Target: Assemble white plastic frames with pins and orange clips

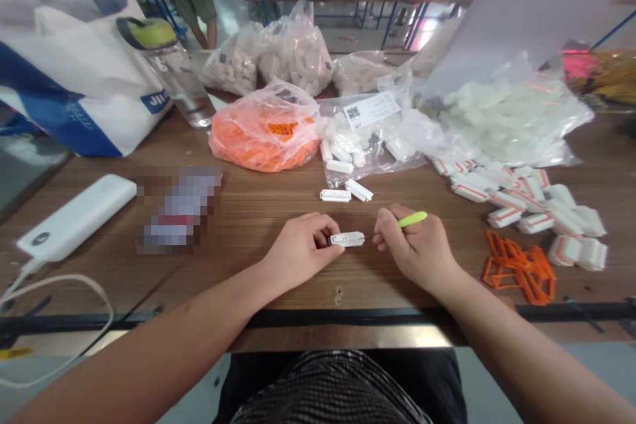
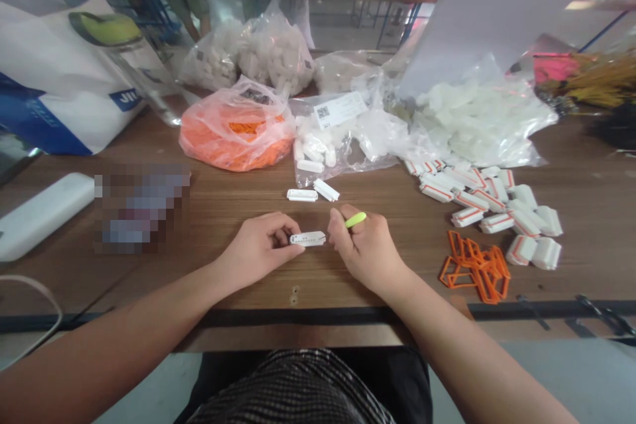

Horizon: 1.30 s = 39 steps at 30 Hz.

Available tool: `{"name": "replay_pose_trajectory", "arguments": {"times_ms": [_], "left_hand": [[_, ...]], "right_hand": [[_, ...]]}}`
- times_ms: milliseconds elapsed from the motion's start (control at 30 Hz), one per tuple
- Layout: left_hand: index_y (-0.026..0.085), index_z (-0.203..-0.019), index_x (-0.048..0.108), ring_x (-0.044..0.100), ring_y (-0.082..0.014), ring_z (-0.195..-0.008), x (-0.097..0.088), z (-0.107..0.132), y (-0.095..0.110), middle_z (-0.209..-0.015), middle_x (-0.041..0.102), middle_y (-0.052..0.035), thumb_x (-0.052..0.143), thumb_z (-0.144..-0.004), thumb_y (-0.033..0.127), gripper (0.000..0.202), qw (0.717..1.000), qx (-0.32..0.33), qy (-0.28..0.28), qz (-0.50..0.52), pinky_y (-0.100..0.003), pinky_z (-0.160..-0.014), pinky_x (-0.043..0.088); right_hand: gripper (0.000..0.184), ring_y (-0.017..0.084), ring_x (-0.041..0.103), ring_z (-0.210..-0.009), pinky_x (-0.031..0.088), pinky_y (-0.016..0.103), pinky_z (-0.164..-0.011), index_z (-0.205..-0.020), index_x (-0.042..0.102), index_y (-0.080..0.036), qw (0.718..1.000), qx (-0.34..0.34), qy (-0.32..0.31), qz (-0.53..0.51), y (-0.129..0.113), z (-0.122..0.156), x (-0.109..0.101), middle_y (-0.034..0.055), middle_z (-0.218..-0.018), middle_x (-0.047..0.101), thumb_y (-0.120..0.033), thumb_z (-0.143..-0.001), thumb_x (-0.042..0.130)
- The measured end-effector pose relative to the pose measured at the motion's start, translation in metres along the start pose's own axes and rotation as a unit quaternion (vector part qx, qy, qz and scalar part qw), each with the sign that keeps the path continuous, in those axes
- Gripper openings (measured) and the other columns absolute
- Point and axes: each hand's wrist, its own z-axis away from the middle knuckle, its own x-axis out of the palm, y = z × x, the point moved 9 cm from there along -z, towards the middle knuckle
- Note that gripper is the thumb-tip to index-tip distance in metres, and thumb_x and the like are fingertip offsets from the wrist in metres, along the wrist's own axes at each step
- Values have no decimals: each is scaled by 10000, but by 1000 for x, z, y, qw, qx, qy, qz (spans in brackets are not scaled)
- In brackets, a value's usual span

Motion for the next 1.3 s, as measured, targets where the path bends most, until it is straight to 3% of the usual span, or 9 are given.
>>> {"name": "replay_pose_trajectory", "arguments": {"times_ms": [167,367,833,1300], "left_hand": [[185,-801,635,549,-94,-591,0,0,0,-742,603,27,699,-736,186,92,1000,-5,-1,-6,-239,-603,447],[181,-804,646,548,-91,-591,0,0,1,-744,605,25,705,-731,166,95,1000,-1,-1,-5,-233,-600,453],[179,-806,643,554,-91,-591,-1,0,1,-755,614,20,715,-730,157,107,1000,8,1,-10,-233,-605,465],[174,-800,640,551,-86,-585,-1,0,2,-747,603,24,711,-727,149,105,1000,10,1,-9,-227,-597,458]], "right_hand": [[413,113,570,-481,460,238,-504,-611,566,-207,999,-32,-1,30,-7,3,2,4,-533,600,-416,-948,451],[415,95,566,-429,444,210,-419,-631,561,-193,994,26,69,-84,4,2,-11,2,-543,596,-385,-968,414],[462,99,555,-384,436,196,-370,-583,563,-179,984,101,56,-138,20,-3,-3,9,-490,592,-492,-912,482],[431,98,566,-401,442,198,-396,-618,558,-180,989,84,43,-116,20,-2,-1,4,-510,595,-420,-953,432]]}}
